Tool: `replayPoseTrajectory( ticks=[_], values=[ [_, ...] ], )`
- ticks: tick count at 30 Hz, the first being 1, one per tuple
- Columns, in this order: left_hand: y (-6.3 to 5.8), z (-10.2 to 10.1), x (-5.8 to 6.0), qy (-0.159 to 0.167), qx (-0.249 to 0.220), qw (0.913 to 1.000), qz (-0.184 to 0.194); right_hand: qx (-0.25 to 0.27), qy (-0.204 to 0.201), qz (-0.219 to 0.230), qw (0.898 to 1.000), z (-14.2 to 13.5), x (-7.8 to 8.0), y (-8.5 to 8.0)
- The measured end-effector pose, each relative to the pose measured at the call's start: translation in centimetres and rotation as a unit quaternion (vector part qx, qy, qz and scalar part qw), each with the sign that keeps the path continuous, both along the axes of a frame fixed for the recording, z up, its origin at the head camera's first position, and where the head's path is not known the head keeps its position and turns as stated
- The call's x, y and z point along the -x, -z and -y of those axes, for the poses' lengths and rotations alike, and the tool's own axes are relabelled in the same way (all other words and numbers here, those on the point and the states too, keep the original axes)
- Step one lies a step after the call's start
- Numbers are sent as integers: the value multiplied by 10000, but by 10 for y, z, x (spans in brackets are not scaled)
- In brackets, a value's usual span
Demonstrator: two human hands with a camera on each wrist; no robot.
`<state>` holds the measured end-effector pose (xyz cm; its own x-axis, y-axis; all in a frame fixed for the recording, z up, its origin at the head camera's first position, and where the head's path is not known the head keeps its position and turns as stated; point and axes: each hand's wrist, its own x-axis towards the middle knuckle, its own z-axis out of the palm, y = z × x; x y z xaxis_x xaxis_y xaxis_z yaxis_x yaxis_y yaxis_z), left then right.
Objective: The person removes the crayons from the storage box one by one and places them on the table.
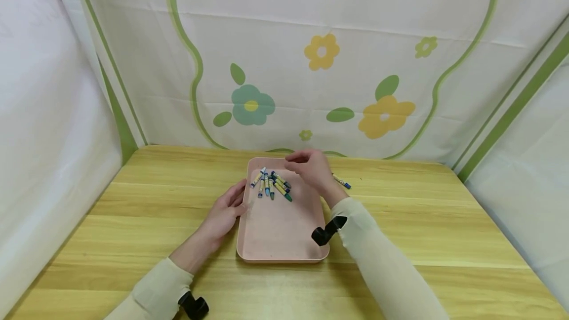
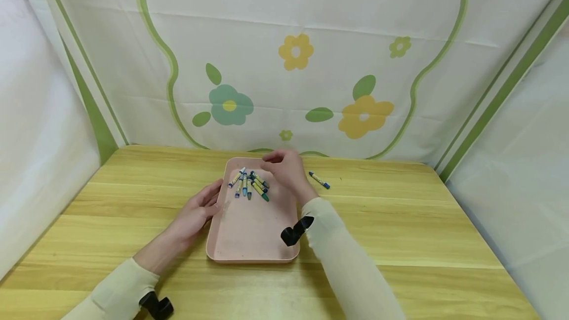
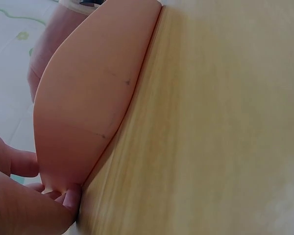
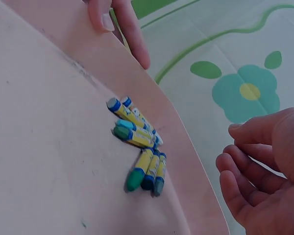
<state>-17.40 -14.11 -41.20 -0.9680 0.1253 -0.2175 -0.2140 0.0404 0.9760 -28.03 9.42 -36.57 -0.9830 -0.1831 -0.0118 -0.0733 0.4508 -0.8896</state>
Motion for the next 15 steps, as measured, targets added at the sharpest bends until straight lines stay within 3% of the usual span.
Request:
replayPoseTrajectory(
  ticks=[15],
  values=[
    [-1,1,0,37,-11,10000,-22,-239,121,265,9993,20,4,12]
  ],
)
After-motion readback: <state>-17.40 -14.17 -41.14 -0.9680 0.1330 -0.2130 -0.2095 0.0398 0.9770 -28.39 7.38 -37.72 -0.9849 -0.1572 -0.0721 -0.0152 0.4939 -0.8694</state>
